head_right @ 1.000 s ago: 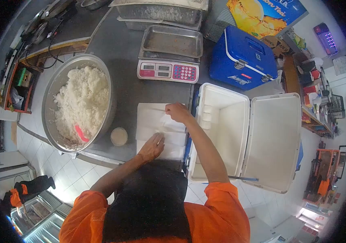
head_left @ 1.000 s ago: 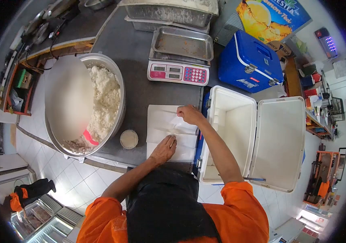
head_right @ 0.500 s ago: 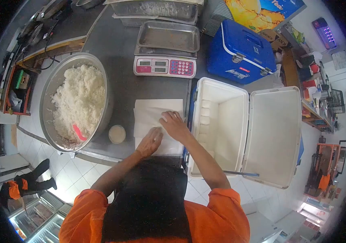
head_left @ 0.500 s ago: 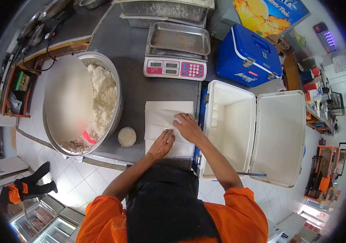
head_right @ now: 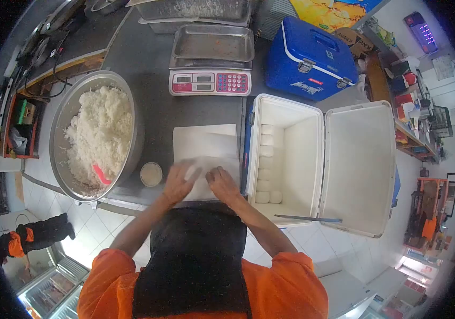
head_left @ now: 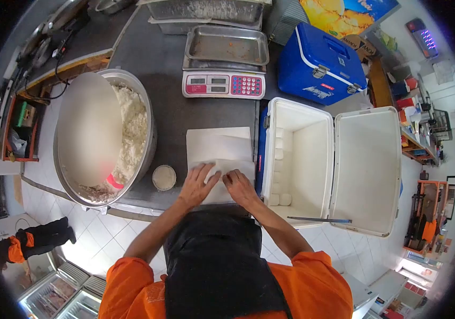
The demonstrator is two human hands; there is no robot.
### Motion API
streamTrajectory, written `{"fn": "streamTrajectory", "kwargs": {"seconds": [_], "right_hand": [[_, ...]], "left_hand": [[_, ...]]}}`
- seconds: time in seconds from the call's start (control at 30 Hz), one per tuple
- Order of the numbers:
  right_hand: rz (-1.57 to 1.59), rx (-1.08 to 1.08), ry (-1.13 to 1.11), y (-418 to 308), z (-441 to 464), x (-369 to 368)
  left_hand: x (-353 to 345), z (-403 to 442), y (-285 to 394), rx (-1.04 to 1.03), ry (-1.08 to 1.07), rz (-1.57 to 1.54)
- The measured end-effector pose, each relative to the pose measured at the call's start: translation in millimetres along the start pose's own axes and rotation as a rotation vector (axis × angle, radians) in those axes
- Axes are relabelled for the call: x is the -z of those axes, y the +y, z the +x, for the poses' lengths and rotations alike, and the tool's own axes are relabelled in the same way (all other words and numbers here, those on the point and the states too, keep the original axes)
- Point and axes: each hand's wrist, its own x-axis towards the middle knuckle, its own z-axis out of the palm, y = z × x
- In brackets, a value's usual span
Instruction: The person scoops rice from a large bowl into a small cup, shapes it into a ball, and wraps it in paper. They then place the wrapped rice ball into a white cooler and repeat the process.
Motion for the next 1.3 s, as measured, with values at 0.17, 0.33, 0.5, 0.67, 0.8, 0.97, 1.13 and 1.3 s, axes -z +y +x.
{"fn": "streamTrajectory", "kwargs": {"seconds": [0.17, 0.33, 0.5, 0.67, 0.8, 0.97, 1.13, 1.3], "right_hand": [[0.034, 0.04, 0.082, 2.1, 0.1, -4.0], [0.053, 0.002, 0.056, -0.8, -2.2, -9.7], [0.216, -0.196, 0.068, 9.0, -6.5, -23.7], [0.383, -0.364, 0.009, 12.2, -19.3, -25.3], [0.167, -0.334, -0.084, 34.1, -20.4, -45.2], [0.217, -0.399, -0.306, 65.8, 12.1, -36.1], [-0.064, -0.659, -0.189, 50.7, 41.9, -14.8], [-0.108, -0.316, 0.017, 41.7, 33.1, -14.9]], "left_hand": [[4.2, -29.0, -48.5, -0.002, -0.571, 0.01], [2.8, -13.0, -17.9, -0.091, -0.171, -0.032], [-66.6, -28.1, -20.4, 0.204, -0.246, -0.274], [-67.2, -42.7, -19.1, 0.264, -0.198, -0.307], [-79.6, -47.6, -37.6, 0.191, -0.241, -0.251], [-77.2, -21.2, -59.8, 0.295, -0.391, -0.306], [-66.7, 16.9, -56.0, 0.624, -0.506, -0.131], [-71.8, 16.6, -49.2, 0.214, -0.285, -0.042]]}}
